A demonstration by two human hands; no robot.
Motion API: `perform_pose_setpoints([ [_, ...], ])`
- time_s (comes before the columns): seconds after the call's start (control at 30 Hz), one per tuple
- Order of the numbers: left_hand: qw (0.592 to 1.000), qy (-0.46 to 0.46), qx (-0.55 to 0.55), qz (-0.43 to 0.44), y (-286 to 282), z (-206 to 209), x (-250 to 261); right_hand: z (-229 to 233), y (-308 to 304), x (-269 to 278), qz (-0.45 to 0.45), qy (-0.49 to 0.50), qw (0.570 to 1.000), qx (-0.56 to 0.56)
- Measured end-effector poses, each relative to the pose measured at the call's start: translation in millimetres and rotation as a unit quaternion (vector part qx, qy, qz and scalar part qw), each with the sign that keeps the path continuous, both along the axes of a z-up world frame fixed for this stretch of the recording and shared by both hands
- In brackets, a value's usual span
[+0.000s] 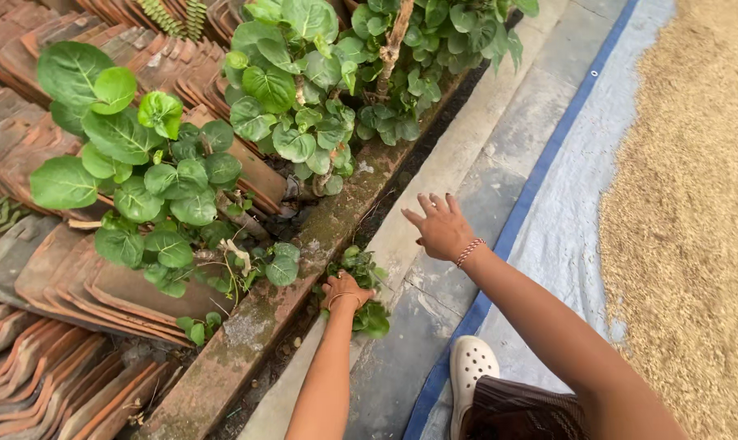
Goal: The person plucks leaves from a plant by hand and drops them onto the ground.
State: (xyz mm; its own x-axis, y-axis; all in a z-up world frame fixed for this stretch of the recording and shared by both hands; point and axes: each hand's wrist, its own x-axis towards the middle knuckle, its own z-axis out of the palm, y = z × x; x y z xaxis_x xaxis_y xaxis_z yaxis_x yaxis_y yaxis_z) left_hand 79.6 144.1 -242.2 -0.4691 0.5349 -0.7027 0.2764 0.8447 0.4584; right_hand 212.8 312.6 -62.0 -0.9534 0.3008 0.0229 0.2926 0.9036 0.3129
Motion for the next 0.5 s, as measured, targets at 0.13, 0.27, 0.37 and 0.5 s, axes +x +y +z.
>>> perform_pose_setpoints([
  [0.13, 0.99, 0.019, -0.114, -0.076, 2.1, 94.0, 5.4, -7.4, -6.2, 19.0, -0.067, -0.116, 0.99, -0.043],
  [0.27, 0.986, 0.03, -0.019, -0.161, 9.0, 157.8, -14.0, -11.6, -20.4, 9.4, -0.126, -0.204, 0.967, -0.088],
  [0.37, 0.809, 0.26, 0.512, -0.123, 12.0, 183.8, -1.7, -2.1, -48.4, -15.1, -0.128, -0.179, 0.96, -0.172],
  [0.5, 0.807, 0.089, 0.566, -0.143, -11.4, 198.9, 6.5, 25.0, -94.0, -31.5, 0.108, 0.054, 0.975, -0.185],
])
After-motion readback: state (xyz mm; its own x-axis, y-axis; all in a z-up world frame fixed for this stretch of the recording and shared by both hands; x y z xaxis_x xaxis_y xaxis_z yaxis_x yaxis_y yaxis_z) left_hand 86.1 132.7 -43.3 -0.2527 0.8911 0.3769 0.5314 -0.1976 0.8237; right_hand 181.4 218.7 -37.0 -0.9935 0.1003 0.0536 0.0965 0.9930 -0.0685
